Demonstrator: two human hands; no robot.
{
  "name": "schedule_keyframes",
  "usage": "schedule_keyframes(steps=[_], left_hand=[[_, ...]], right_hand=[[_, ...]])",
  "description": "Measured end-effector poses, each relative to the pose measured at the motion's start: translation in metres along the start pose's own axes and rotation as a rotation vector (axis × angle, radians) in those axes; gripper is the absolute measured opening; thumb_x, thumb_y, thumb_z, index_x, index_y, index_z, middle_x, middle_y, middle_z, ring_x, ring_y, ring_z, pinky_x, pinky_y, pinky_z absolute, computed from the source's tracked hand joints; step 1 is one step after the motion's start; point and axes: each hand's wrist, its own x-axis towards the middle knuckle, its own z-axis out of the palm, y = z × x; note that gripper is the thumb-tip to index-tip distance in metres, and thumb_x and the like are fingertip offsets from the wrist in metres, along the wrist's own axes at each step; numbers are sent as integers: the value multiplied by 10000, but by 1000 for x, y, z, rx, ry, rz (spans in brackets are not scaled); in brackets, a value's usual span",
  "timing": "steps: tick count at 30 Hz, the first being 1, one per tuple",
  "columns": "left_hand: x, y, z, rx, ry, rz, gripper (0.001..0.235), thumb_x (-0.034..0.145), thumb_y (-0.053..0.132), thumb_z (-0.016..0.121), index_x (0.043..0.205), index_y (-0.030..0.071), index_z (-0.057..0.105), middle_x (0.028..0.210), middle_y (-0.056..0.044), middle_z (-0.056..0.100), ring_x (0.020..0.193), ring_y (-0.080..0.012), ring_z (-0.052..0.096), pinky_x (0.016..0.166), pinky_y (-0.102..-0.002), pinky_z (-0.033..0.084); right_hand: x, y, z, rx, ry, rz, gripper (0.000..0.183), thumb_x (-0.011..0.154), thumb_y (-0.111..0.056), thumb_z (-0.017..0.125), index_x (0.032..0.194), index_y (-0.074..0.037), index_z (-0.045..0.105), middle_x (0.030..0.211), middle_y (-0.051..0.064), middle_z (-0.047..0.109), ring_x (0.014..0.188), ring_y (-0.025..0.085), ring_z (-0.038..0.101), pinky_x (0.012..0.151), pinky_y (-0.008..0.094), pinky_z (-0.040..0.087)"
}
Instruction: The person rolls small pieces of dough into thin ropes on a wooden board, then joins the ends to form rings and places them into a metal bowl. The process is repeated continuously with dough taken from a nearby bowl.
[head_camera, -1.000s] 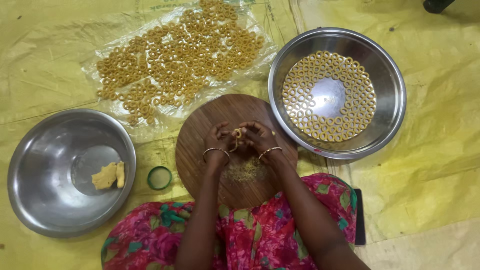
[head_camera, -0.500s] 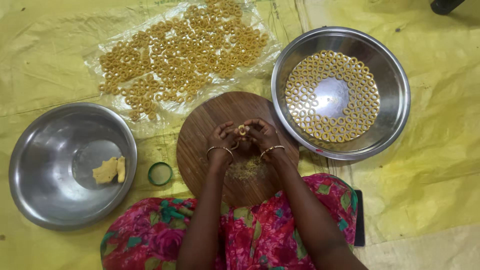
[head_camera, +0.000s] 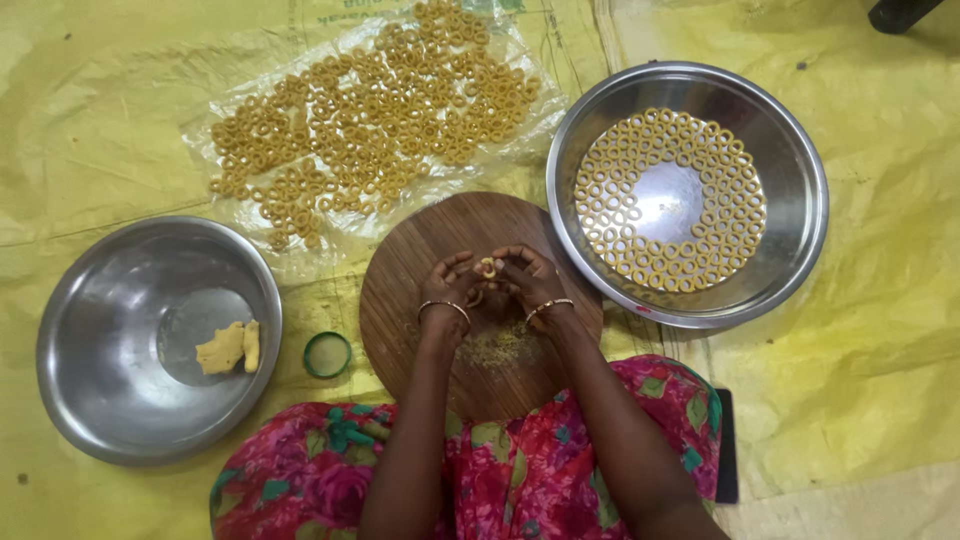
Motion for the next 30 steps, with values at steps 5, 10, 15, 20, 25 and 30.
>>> schedule_keyframes(steps=[5, 10, 15, 20, 25, 30], left_hand=[[2, 0, 2, 64, 28, -17, 345, 909, 77, 748, 1233, 29, 636, 1044, -124, 759, 784, -177, 722, 606, -264, 534], [16, -17, -7, -45, -31, 32, 332, 921, 62, 722, 1237, 12, 637, 1081, -119, 752, 838, -181, 736, 657, -265, 579], [25, -28, -15, -182, -100, 10, 395, 880, -15, 746, 1253, -14, 616, 1064, -108, 723, 900, -190, 731, 709, -281, 619], [25, -29, -14, -164, -104, 43, 403, 891, -23, 742, 1269, -5, 602, 1034, -101, 715, 848, -182, 703, 655, -269, 571], [18, -24, -11, 160, 0, 81, 310, 931, 45, 713, 1233, 39, 643, 1034, -48, 693, 818, -138, 658, 652, -270, 533], [13, -17, -4, 466, -8, 400, 335, 884, 70, 786, 1200, 29, 684, 1040, -90, 738, 933, -160, 700, 812, -302, 572]], right_hand=[[0, -3, 3, 30, -6, -15, 265, 923, -108, 739, 1155, -15, 651, 1066, 76, 730, 949, 158, 722, 788, 314, 600], [0, -1, 2, 27, -9, -30, 251, 930, -88, 734, 1154, -3, 657, 1055, 80, 728, 927, 161, 722, 780, 303, 601], [0, -1, 3, 72, -37, -49, 240, 961, -118, 710, 1161, 5, 662, 1038, 87, 733, 913, 165, 723, 791, 299, 608], [1, 6, 2, 22, 20, 8, 269, 963, -143, 687, 1193, -2, 680, 1066, 85, 744, 911, 144, 724, 789, 281, 602], [7, 13, -4, -261, 57, -129, 232, 956, -124, 727, 1142, 14, 712, 1068, 87, 756, 923, 135, 712, 811, 286, 593], [-1, 8, 4, -736, 179, -278, 222, 911, -154, 762, 1097, -36, 730, 1020, 64, 760, 848, 157, 712, 763, 305, 582]])
